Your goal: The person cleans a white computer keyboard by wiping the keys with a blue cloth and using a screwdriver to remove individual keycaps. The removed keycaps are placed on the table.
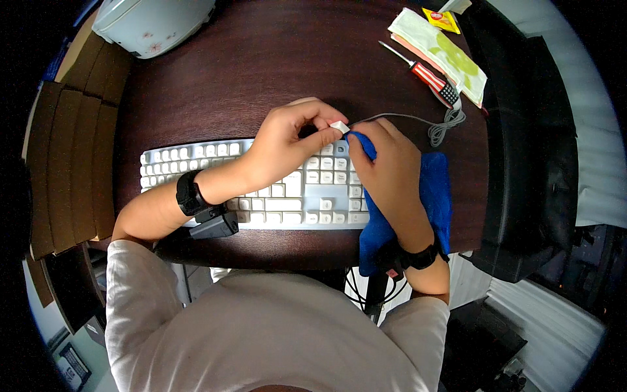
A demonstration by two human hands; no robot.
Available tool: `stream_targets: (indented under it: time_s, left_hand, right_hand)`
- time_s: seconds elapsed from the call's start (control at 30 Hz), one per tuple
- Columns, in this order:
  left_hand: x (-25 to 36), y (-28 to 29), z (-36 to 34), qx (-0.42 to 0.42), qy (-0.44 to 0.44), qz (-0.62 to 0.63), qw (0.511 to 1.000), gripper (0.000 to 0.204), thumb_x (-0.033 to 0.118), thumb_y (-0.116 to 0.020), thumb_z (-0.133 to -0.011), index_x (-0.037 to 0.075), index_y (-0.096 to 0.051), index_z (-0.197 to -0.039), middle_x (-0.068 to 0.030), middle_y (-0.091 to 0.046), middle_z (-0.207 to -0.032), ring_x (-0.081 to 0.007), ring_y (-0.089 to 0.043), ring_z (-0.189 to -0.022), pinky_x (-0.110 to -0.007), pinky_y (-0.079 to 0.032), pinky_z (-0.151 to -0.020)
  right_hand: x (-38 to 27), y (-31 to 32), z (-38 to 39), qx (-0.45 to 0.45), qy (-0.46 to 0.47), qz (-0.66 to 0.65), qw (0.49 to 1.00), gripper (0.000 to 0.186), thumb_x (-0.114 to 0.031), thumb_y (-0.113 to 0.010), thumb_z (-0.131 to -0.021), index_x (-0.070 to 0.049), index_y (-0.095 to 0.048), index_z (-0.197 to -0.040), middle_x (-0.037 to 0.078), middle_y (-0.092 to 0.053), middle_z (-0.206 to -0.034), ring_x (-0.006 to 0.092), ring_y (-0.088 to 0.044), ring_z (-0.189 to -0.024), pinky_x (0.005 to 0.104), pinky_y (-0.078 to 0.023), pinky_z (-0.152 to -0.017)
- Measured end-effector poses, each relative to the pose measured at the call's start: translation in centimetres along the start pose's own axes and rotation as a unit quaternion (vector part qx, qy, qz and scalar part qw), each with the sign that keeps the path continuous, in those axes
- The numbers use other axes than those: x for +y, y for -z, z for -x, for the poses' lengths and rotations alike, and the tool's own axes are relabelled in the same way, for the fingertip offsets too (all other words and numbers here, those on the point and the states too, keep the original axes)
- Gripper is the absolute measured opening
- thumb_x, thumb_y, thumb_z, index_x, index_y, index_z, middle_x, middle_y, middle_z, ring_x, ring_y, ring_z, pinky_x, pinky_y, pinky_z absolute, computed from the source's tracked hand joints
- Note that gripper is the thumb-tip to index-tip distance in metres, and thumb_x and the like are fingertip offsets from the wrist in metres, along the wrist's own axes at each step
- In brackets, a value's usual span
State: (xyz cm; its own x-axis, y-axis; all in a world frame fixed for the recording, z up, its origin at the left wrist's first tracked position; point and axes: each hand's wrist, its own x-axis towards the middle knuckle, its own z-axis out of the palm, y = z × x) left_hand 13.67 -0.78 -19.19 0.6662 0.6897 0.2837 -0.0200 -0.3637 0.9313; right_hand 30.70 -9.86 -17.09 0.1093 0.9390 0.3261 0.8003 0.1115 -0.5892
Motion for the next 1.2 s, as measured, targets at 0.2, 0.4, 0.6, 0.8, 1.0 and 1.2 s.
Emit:
stream_targets:
  time_s: [0.2,0.4,0.6,0.8,1.0,1.2]
  left_hand:
    - [-0.37,-0.18,-0.06,-0.029,0.074,0.083,0.993,0.024,0.004,-0.066,-0.092,-0.003,-0.062,-0.116,-0.0026,-0.066,-0.092,-0.0079,-0.060,-0.085,-0.024,-0.050,-0.077]
    - [-0.71,-0.15,0.02,-0.050,0.039,0.069,0.996,0.025,0.003,-0.062,-0.095,-0.002,-0.061,-0.119,-0.0037,-0.067,-0.096,-0.0077,-0.061,-0.086,-0.025,-0.052,-0.079]
    - [-0.24,0.09,-0.15,-0.075,0.064,0.062,0.993,0.025,0.007,-0.063,-0.096,-0.003,-0.062,-0.119,-0.0045,-0.069,-0.096,-0.0079,-0.062,-0.081,-0.024,-0.053,-0.074]
    - [-0.24,0.00,-0.14,-0.065,0.078,0.092,0.991,0.025,0.008,-0.062,-0.096,-0.003,-0.062,-0.119,-0.0047,-0.069,-0.095,-0.0068,-0.061,-0.079,-0.023,-0.053,-0.073]
    - [-0.86,-0.19,-0.05,-0.063,0.093,0.126,0.986,0.026,0.007,-0.062,-0.097,-0.005,-0.061,-0.120,-0.0054,-0.069,-0.096,-0.0068,-0.061,-0.080,-0.023,-0.053,-0.073]
    - [-0.51,-0.14,-0.26,-0.077,0.096,0.130,0.984,0.025,0.006,-0.061,-0.097,-0.005,-0.061,-0.119,-0.0055,-0.069,-0.097,-0.0069,-0.061,-0.081,-0.023,-0.053,-0.075]
  right_hand:
    - [-0.64,0.38,-0.06,0.055,0.083,-0.025,0.995,0.012,-0.005,-0.068,-0.085,-0.003,-0.067,-0.096,0.012,-0.065,-0.086,0.0274,-0.067,-0.075,0.0338,-0.051,-0.064]
    - [-0.54,0.05,-0.13,0.043,0.063,-0.024,0.997,0.014,-0.004,-0.069,-0.084,-0.003,-0.066,-0.098,0.012,-0.065,-0.087,0.0278,-0.067,-0.076,0.0337,-0.051,-0.064]
    - [-0.58,0.00,-0.05,0.060,0.041,-0.038,0.997,0.014,-0.003,-0.069,-0.084,-0.002,-0.065,-0.097,0.013,-0.065,-0.087,0.0283,-0.067,-0.076,0.0341,-0.051,-0.065]
    - [-0.17,-0.07,-0.15,0.052,0.057,-0.038,0.996,0.015,-0.003,-0.069,-0.083,-0.003,-0.066,-0.098,0.014,-0.065,-0.087,0.0285,-0.067,-0.077,0.0346,-0.052,-0.066]
    - [-0.52,0.08,0.01,0.031,0.055,-0.048,0.997,0.013,-0.004,-0.070,-0.084,-0.002,-0.065,-0.096,0.013,-0.065,-0.087,0.0285,-0.067,-0.077,0.0346,-0.051,-0.066]
    - [0.06,0.03,-0.17,0.054,0.038,-0.040,0.997,0.012,-0.005,-0.069,-0.085,-0.002,-0.065,-0.096,0.013,-0.065,-0.087,0.0274,-0.067,-0.077,0.0336,-0.051,-0.066]
